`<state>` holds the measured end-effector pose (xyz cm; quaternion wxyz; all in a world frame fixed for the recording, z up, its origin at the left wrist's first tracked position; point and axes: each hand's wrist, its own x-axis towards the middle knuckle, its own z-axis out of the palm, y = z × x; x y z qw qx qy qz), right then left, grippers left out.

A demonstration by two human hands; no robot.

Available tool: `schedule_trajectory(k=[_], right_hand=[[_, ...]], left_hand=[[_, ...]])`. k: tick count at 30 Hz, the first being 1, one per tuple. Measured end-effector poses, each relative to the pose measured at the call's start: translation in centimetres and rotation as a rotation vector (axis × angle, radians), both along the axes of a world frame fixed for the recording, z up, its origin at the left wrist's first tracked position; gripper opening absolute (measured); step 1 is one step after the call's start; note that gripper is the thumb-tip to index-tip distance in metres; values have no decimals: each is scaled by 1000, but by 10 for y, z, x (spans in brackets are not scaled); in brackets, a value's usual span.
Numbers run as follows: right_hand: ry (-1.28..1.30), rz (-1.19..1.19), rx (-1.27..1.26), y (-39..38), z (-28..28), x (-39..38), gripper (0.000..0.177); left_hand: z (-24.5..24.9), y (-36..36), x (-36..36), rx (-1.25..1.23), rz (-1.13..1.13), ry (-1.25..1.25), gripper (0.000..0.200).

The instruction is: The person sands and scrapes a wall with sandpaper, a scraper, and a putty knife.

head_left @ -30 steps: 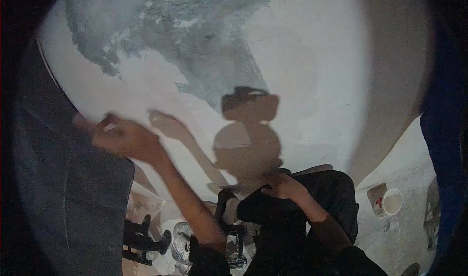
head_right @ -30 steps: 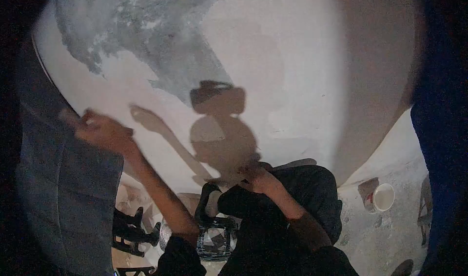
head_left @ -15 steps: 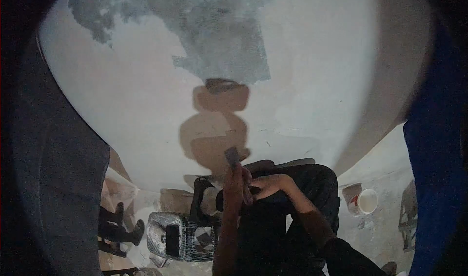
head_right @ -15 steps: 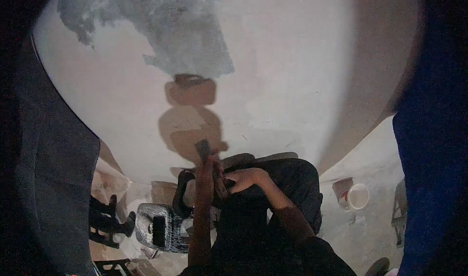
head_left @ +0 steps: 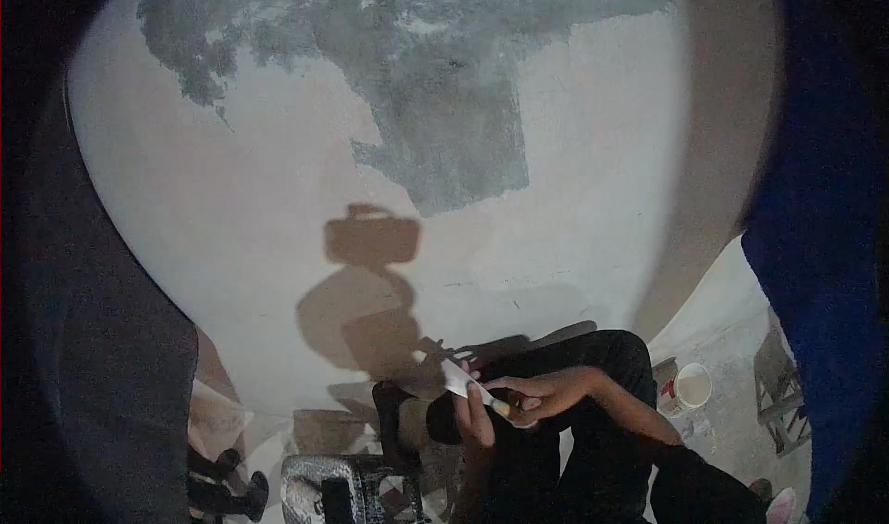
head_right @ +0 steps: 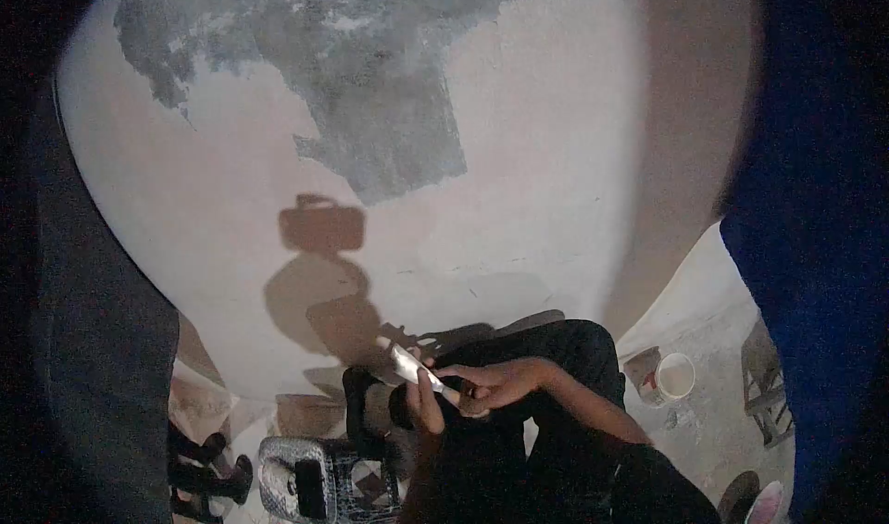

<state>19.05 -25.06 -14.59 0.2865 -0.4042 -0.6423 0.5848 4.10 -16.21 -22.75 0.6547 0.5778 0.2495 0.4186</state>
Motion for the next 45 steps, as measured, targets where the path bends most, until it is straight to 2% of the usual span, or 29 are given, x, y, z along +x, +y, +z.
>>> schedule_trajectory(k=[1, 2, 3, 4, 6, 7, 8, 10, 11, 13, 15, 17, 18, 19, 20, 22, 24, 27, 31, 34, 37, 41, 43, 45], right_hand=[[-11, -11, -3, -8, 1, -10, 62], [-253, -271, 102, -16, 2, -20, 52], [-495, -527, 206, -23, 1, -27, 44], [-496, -690, 394, -28, 4, -32, 36], [-811, -896, 232, -33, 32, -18, 37], [-957, -990, 512, -31, 34, -1, 40], [-981, -1091, 545, -26, 56, 8, 42], [-1231, -1229, 559, -15, 99, 22, 48], [-1246, -1266, 637, -9, 118, 26, 51], [-1271, -1294, 721, 4, 155, 26, 54], [-1330, -1433, 917, 25, 186, 21, 64], [-1383, -1464, 867, 44, 215, 10, 66], [-1431, -1493, 807, 52, 228, 5, 69], [-1418, -1494, 809, 59, 237, 1, 69], [-1376, -1513, 880, 67, 244, -3, 67], [-1307, -1529, 952, 76, 261, -5, 66], [-1247, -1527, 1061, 82, 276, -6, 61], [-1256, -1556, 1041, 86, 272, -5, 57], [-1179, -1467, 905, 65, 201, -1, 62], [-1144, -1425, 731, 43, 122, 9, 67], [-1079, -1459, 628, 29, 76, 16, 68], [-1137, -1532, 593, 29, 80, 29, 62], [-1123, -1590, 952, 36, 104, 47, 68], [-1074, -1625, 1028, 44, 144, 58, 65]], left_hand=[[-7, -12, 8, 16, 6, -114, 46], [-13, -23, 16, 28, 15, -227, 47], [-11, -33, 19, 17, 11, -235, 47], [-4, -44, 16, -22, -72, -175, 42], [-2, -65, 18, -65, -159, -116, 38], [-5, -80, 21, -58, -173, -160, 35], [-9, -89, 21, -49, -188, -207, 32], [-24, -95, 18, 711, -110, 76, 27], [-32, -99, 17, 709, -108, 65, 27], [-46, -109, 17, 901, -328, 347, 20], [-55, -119, 19, 872, -297, 336, 19], [-50, -115, 21, 845, -274, 343, 17], [-42, -109, 23, 783, -428, 485, 17], [-38, -103, 23, 712, -578, 628, 17], [-43, -102, 21, 711, -572, 641, 17], [-56, -106, 18, 816, -393, 522, 17], [-58, -105, 15, 754, -376, 525, 19], [-43, -100, 10, 693, -416, 586, 21], [-39, -90, 13, 610, -565, 795, 22], [-51, -94, 15, 712, -450, 791, 21], [-57, -95, 14, 659, -451, 740, 19], [-58, -103, 12, 620, -377, 592, 15], [-68, -106, 15, 863, -226, 530, 11], [-71, -108, 19, 884, -194, 491, 11]])
